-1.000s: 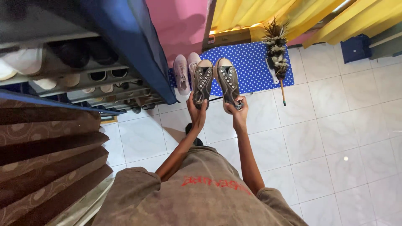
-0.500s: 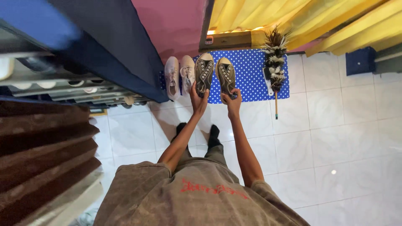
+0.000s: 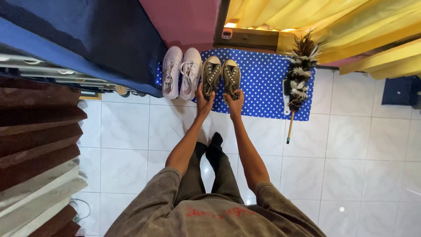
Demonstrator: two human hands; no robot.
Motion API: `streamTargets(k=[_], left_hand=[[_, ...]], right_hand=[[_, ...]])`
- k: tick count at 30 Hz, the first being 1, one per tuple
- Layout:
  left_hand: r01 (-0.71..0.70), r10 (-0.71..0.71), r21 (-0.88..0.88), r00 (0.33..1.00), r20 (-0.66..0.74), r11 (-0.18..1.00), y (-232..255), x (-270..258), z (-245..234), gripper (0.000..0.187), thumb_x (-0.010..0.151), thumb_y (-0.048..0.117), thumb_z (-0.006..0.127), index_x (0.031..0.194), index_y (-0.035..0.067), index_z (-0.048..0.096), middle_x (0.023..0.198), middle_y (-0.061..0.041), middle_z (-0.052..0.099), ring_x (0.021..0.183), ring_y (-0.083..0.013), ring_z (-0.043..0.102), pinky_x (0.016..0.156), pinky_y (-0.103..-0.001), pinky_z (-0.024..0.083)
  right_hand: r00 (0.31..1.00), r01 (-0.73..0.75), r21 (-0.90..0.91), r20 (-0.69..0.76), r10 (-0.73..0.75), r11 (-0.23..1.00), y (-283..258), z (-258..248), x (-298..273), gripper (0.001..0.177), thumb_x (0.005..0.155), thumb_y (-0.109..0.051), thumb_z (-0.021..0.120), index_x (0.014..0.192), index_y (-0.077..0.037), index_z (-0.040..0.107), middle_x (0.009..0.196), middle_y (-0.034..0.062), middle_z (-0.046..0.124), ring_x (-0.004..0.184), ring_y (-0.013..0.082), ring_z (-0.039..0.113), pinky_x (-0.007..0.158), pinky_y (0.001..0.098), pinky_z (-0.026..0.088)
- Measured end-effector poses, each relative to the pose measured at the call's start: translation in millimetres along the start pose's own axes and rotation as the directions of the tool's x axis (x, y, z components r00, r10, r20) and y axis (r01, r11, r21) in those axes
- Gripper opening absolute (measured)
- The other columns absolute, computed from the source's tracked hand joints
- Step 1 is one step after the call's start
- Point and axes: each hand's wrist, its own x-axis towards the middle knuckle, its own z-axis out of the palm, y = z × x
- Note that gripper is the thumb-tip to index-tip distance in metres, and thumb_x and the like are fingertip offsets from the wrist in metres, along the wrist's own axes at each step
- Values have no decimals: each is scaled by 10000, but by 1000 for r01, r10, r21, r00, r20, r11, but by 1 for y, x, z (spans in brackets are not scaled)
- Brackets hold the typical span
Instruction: Organizing various pairs of shoes by taking them out of a rack and placing them neatly on a mat.
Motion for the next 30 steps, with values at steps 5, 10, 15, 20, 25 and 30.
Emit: streamTargets(k=[5, 10, 15, 20, 25, 30], left_hand=[[-22, 23, 21, 1000, -11, 1000, -29, 3, 10, 826, 946, 291, 724, 1568, -3, 268, 1421, -257, 420, 1345, -402, 424, 1154, -484, 343], [-55, 56, 23, 998, -33, 998, -46, 8, 25, 815, 944, 283, 737, 1561, -3, 287, 1430, -263, 426, 1352, -410, 418, 1152, -494, 339], [-18, 18, 39, 1000, -5, 999, -57, 13, 28, 823, 925, 288, 750, 1554, 0, 303, 1390, -257, 436, 1320, -406, 456, 1126, -474, 382], [-56, 53, 94, 998, 39, 994, -69, 10, 23, 858, 904, 291, 764, 1554, 1, 285, 1378, -265, 444, 1301, -413, 468, 1117, -478, 396], [-99, 90, 185, 994, 57, 978, -81, 5, 20, 878, 897, 310, 774, 1560, 13, 282, 1388, -274, 472, 1299, -429, 481, 1098, -495, 406], [-95, 65, 302, 992, 110, 949, -100, 3, 13, 900, 884, 363, 765, 1584, 52, 292, 1418, -240, 515, 1321, -434, 479, 1097, -550, 372]], right_hand=[[999, 38, -146, -27, -43, 989, 43, -1, 16, 388, 813, -81, 821, 1028, -88, 498, 1058, 46, 495, 873, 119, 557, 672, 261, 519], [1000, -13, -41, 3, 13, 999, 59, 1, 28, 424, 825, -119, 818, 1078, -109, 478, 1054, 57, 507, 870, 115, 548, 682, 253, 498], [999, 49, -102, 5, -49, 994, 60, 4, 26, 427, 819, -102, 804, 1081, -88, 467, 1114, 52, 434, 870, 121, 562, 661, 259, 513], [991, 82, -51, 106, -76, 995, 82, -1, 19, 434, 856, -91, 793, 1118, -88, 447, 1102, 56, 445, 869, 111, 576, 691, 238, 520], [930, 368, -385, 138, -341, 846, 109, -9, 21, 440, 910, 1, 842, 1167, -49, 490, 1128, 95, 470, 977, 162, 545, 810, 286, 509], [990, 110, -208, 110, -89, 972, 83, -5, 8, 406, 838, -74, 798, 1044, -74, 448, 885, 52, 639, 725, 96, 629, 648, 247, 526]])
